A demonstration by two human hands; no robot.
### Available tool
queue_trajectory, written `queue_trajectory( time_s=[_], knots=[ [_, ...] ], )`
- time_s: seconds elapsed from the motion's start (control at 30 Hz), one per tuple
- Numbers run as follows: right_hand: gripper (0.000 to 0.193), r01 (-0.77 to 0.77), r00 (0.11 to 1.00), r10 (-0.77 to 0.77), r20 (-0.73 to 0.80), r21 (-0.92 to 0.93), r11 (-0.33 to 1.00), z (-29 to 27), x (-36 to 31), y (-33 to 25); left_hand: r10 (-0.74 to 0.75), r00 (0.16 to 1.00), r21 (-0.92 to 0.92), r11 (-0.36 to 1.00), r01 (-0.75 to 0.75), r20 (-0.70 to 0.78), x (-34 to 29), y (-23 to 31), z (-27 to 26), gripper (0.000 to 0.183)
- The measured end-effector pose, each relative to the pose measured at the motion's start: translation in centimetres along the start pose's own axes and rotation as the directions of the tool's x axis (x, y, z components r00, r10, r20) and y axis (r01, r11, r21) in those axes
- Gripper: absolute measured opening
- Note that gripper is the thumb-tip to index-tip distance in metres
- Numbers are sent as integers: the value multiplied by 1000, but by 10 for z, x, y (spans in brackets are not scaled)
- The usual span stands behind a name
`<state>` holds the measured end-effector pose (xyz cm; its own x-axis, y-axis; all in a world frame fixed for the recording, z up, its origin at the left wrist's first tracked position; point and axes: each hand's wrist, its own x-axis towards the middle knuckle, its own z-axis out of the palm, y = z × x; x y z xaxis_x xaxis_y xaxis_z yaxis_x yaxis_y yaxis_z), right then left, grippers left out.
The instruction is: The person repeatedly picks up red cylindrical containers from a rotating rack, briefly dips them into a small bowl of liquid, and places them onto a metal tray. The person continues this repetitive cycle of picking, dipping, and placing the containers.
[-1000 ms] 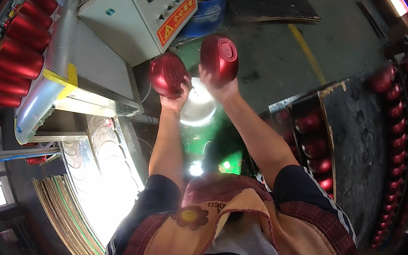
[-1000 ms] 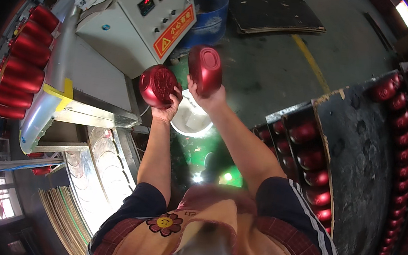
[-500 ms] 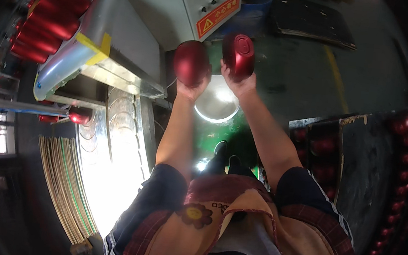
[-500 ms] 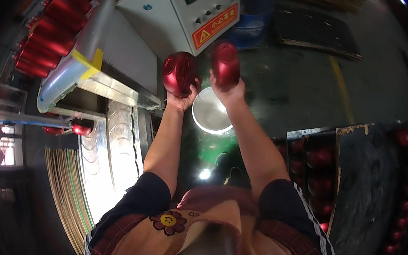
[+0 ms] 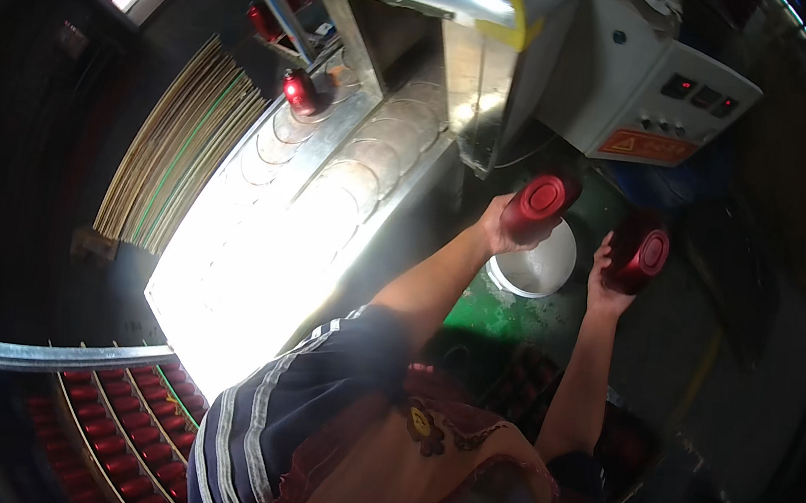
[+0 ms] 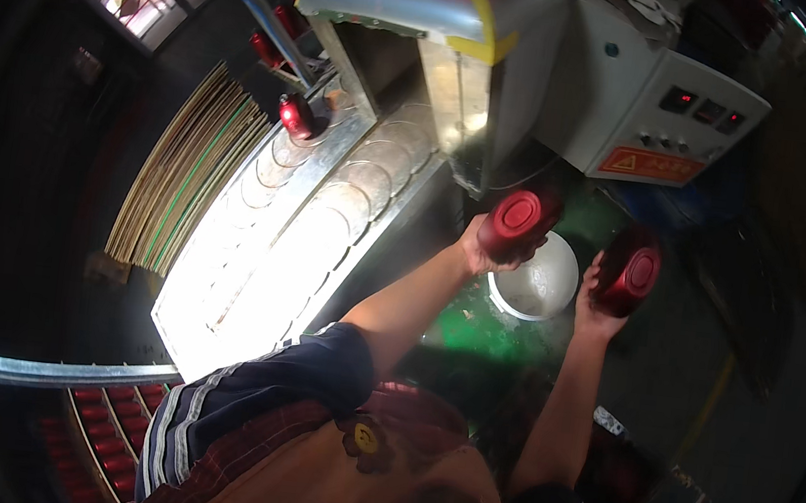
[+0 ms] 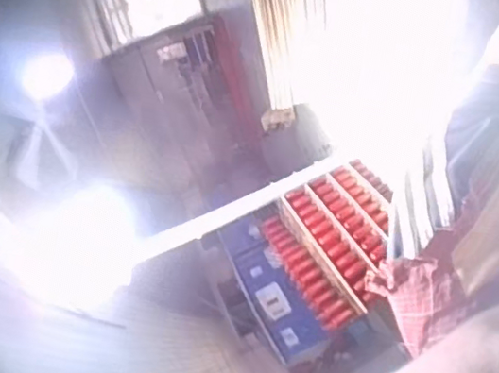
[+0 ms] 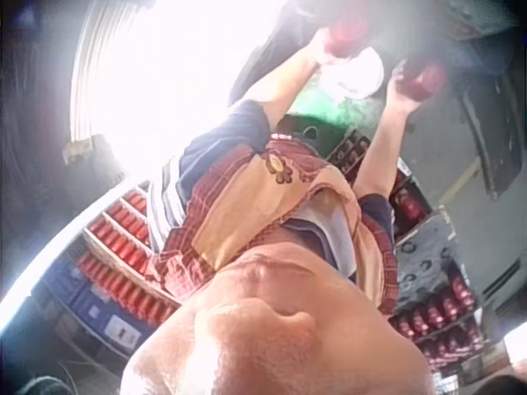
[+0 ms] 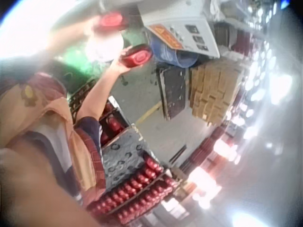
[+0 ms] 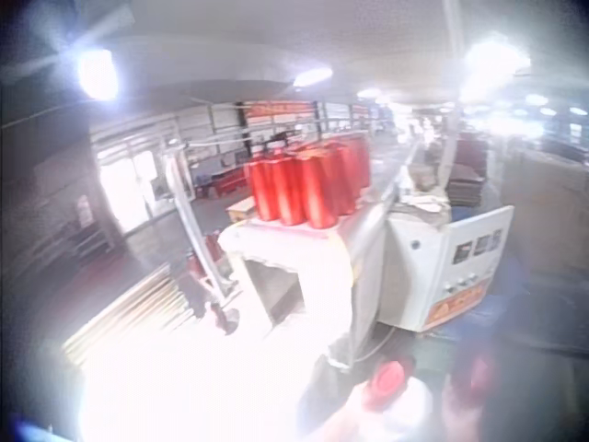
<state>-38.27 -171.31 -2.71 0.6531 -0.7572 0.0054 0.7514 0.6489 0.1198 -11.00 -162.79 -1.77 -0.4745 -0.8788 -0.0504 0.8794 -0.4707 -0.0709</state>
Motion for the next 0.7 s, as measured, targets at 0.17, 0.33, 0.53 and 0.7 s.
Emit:
queue_trajectory(
  time_s=[0.17, 0.33, 0.53, 0.7],
  knots=[
    [55, -19, 963, -58, -265, -279, 960, 1, -11, 96, 425, 902, 444, 825, -351, -76, -185, 11, 13, 57],
    [52, 88, 957, -285, -50, -888, 451, 22, 41, 255, 818, 561, 979, 197, -57, -132, -373, 65, 38, 62],
    [51, 380, 924, 201, 325, -716, -586, -18, 141, 429, 782, 580, 837, -462, 293, 229, -413, 116, 21, 46],
    [40, -190, 897, 382, -222, -975, -118, -67, 215, 477, 664, 698, 728, -614, 306, 267, -383, 173, -14, 30]
  ],
)
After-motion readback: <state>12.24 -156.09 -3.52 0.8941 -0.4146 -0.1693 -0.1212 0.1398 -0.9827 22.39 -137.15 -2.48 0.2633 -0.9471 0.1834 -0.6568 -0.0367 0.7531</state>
